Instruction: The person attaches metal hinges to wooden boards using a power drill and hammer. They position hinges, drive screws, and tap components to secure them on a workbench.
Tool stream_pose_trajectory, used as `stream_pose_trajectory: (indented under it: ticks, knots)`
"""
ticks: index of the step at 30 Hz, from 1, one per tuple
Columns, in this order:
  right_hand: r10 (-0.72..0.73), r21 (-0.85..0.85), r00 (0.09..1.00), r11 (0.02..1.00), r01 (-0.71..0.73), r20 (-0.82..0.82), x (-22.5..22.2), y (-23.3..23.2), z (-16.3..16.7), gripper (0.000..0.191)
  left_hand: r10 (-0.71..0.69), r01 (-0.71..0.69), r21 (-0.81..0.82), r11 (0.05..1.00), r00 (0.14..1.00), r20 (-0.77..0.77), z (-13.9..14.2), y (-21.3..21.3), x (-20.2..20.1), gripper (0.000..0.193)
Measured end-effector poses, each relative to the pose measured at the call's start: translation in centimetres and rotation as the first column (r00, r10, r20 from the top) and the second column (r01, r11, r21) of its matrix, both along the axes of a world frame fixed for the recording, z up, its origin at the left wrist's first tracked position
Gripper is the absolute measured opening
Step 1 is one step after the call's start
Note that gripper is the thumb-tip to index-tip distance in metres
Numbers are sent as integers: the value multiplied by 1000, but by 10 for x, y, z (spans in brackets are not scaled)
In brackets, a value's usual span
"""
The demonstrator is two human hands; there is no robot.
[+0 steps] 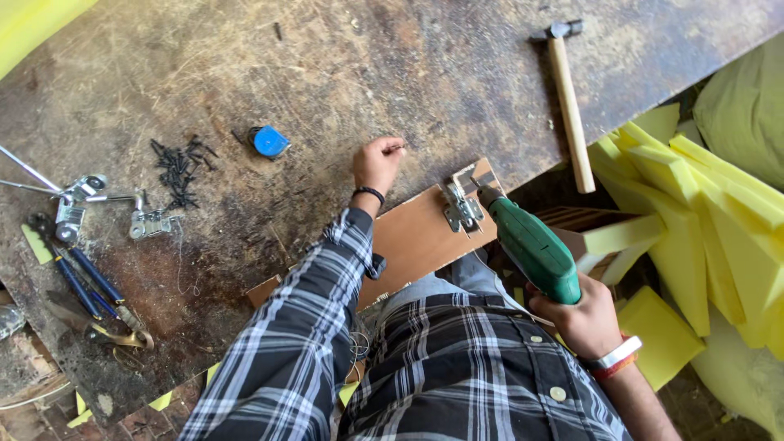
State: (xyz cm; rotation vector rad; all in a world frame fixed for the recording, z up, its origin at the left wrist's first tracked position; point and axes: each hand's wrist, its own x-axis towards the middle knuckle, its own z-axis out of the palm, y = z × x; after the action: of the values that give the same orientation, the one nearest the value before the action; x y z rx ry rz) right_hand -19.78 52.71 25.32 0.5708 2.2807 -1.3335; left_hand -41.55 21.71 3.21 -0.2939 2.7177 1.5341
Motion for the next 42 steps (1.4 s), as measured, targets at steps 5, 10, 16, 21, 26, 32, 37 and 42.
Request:
stream_pose_trajectory:
  ticks: [5,10,16,21,26,32,37,42]
  knots:
    - [-17,-60,999,998,15,-45,14,17,-2,31,10,-13,69,998,999,49,13,-5,-5,14]
    - [19,-84,999,996,-22,-40,14,24,-3,33,63,-194,400,896,946,317,43,16,19,11]
    - [105,-146,986,982,-124,-127,7,25,2,28,-319,-137,826,546,878,357,60,61,58,18]
    - [75,-285,984,951,-119,-159,5,28,5,27,-501,-48,926,375,830,246,54,61,64,21]
    - [88,-293,988,948,-123,-129,9,36,2,29,-554,12,930,366,806,208,48,48,54,19]
    - [76,-313,995,945,-91,-61,14,48,-6,32,-640,98,898,428,735,225,52,36,45,21]
    - [89,-293,995,951,-97,-41,21,53,-11,31,-696,108,901,421,675,244,59,36,37,21]
    - [68,-242,997,969,-59,30,26,56,-11,32,-685,153,884,442,694,222,60,40,38,21]
